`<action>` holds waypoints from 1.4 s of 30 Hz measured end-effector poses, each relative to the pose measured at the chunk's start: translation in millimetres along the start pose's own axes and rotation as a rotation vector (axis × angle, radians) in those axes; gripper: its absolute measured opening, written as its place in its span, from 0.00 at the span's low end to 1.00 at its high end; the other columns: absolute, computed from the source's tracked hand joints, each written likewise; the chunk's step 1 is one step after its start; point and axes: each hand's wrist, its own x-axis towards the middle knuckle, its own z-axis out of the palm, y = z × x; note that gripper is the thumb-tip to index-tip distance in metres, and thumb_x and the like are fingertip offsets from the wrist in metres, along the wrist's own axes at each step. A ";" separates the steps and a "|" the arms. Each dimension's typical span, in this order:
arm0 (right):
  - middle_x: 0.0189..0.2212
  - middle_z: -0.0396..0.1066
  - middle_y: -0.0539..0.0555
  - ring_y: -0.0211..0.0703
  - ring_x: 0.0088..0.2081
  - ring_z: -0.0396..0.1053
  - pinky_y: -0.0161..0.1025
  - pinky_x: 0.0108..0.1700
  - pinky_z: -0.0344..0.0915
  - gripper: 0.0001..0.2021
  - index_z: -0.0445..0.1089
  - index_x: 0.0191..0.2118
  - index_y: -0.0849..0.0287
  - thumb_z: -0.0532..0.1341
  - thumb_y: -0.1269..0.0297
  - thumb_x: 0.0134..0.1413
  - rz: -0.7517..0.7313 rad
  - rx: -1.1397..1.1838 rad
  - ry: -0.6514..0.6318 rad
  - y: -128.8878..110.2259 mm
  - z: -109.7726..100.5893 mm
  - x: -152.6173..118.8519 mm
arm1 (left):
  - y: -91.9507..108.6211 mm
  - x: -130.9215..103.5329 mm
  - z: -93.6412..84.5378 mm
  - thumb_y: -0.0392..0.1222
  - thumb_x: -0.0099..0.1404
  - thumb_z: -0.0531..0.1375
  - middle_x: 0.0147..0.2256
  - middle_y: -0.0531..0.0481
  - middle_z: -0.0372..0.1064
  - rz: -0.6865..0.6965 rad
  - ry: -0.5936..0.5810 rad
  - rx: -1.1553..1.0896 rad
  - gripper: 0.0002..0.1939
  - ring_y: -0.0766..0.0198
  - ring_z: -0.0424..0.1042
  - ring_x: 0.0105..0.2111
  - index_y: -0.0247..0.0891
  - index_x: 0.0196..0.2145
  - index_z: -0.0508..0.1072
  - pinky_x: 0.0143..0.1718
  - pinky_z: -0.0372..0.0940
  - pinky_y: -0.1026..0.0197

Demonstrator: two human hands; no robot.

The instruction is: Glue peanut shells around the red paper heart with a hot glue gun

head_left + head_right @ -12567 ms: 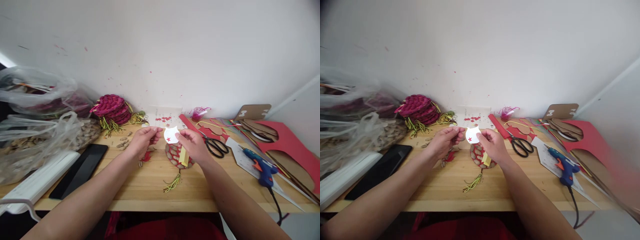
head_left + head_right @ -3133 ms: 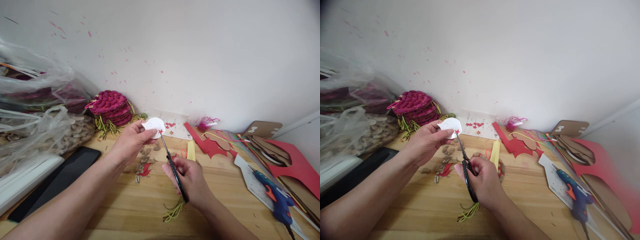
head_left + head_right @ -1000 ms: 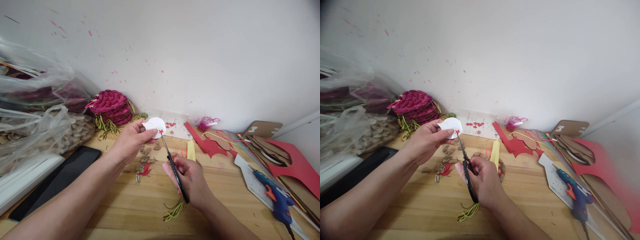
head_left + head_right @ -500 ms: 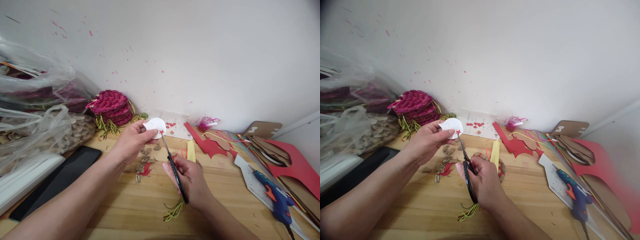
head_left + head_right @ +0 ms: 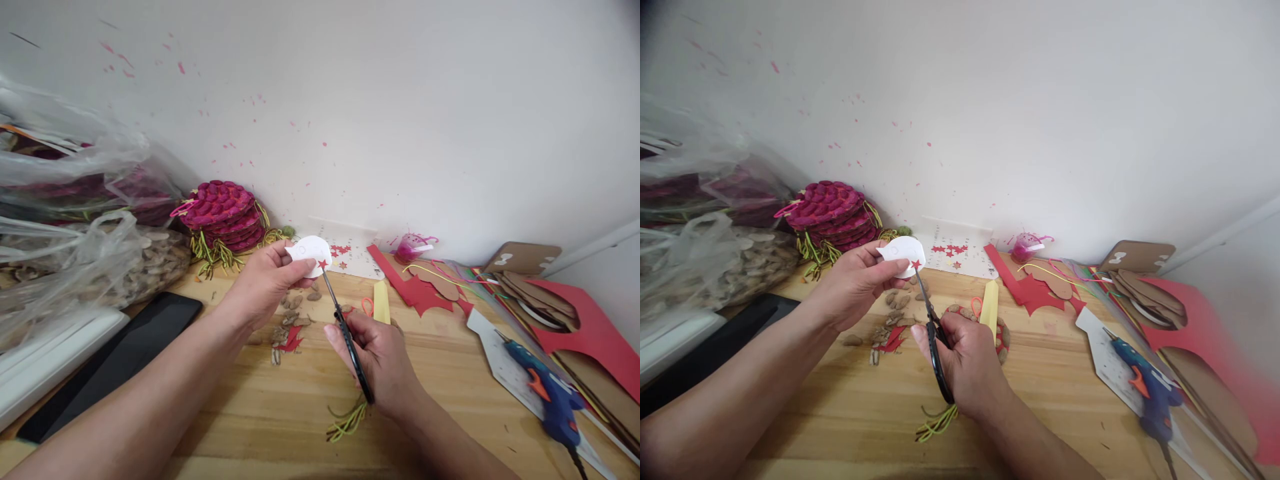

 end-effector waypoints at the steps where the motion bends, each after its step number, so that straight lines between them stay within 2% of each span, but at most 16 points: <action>1: 0.21 0.50 0.44 0.34 0.24 0.51 0.35 0.25 0.47 0.21 0.58 0.25 0.56 0.67 0.53 0.60 -0.001 -0.001 -0.001 0.9 0.3 0.3 | 0.2 -0.2 0.5 0.39 0.44 0.78 0.35 0.48 0.80 0.004 0.002 -0.004 0.20 0.69 0.75 0.29 0.32 0.34 0.79 0.28 0.73 0.68; 5: 0.21 0.49 0.43 0.34 0.23 0.49 0.36 0.25 0.44 0.22 0.57 0.25 0.55 0.68 0.52 0.58 0.042 0.023 0.011 5.2 2.2 1.9 | -1.2 -0.8 1.2 0.38 0.45 0.78 0.34 0.49 0.80 0.023 -0.001 -0.013 0.17 0.69 0.74 0.28 0.33 0.32 0.79 0.28 0.72 0.69; 8: 0.21 0.48 0.43 0.34 0.24 0.47 0.36 0.25 0.43 0.24 0.56 0.24 0.55 0.70 0.51 0.54 0.063 0.056 0.031 5.0 4.0 3.0 | -3.2 -1.0 0.8 0.38 0.47 0.78 0.34 0.48 0.80 0.036 -0.008 -0.028 0.18 0.69 0.75 0.30 0.32 0.35 0.80 0.29 0.73 0.70; 13: 0.22 0.48 0.43 0.34 0.25 0.47 0.36 0.26 0.44 0.24 0.56 0.24 0.55 0.71 0.50 0.52 0.087 0.072 0.027 2.2 4.9 3.4 | -4.5 -0.4 0.9 0.37 0.46 0.79 0.36 0.49 0.80 0.060 0.039 -0.135 0.20 0.69 0.75 0.31 0.33 0.35 0.77 0.30 0.74 0.69; 22: 0.19 0.50 0.42 0.33 0.21 0.51 0.34 0.23 0.46 0.24 0.56 0.24 0.55 0.70 0.50 0.55 0.088 0.102 0.058 5.3 2.9 3.3 | -8.3 -4.1 5.9 0.31 0.50 0.76 0.38 0.47 0.80 -0.060 0.044 -0.191 0.19 0.67 0.77 0.34 0.32 0.39 0.77 0.33 0.76 0.67; 33: 0.17 0.55 0.43 0.32 0.18 0.52 0.34 0.21 0.51 0.26 0.56 0.24 0.54 0.70 0.44 0.53 0.120 0.215 0.034 1.2 3.2 3.6 | -11.8 -6.2 10.1 0.27 0.59 0.69 0.40 0.45 0.80 -0.185 0.072 -0.288 0.06 0.66 0.80 0.36 0.34 0.33 0.78 0.35 0.77 0.68; 42: 0.17 0.56 0.43 0.32 0.18 0.53 0.33 0.21 0.50 0.27 0.56 0.23 0.55 0.71 0.43 0.52 0.127 0.193 0.050 1.5 3.0 4.5 | -14.3 -7.9 11.2 0.28 0.61 0.69 0.40 0.47 0.80 -0.211 0.053 -0.318 0.07 0.70 0.77 0.32 0.33 0.38 0.82 0.34 0.77 0.70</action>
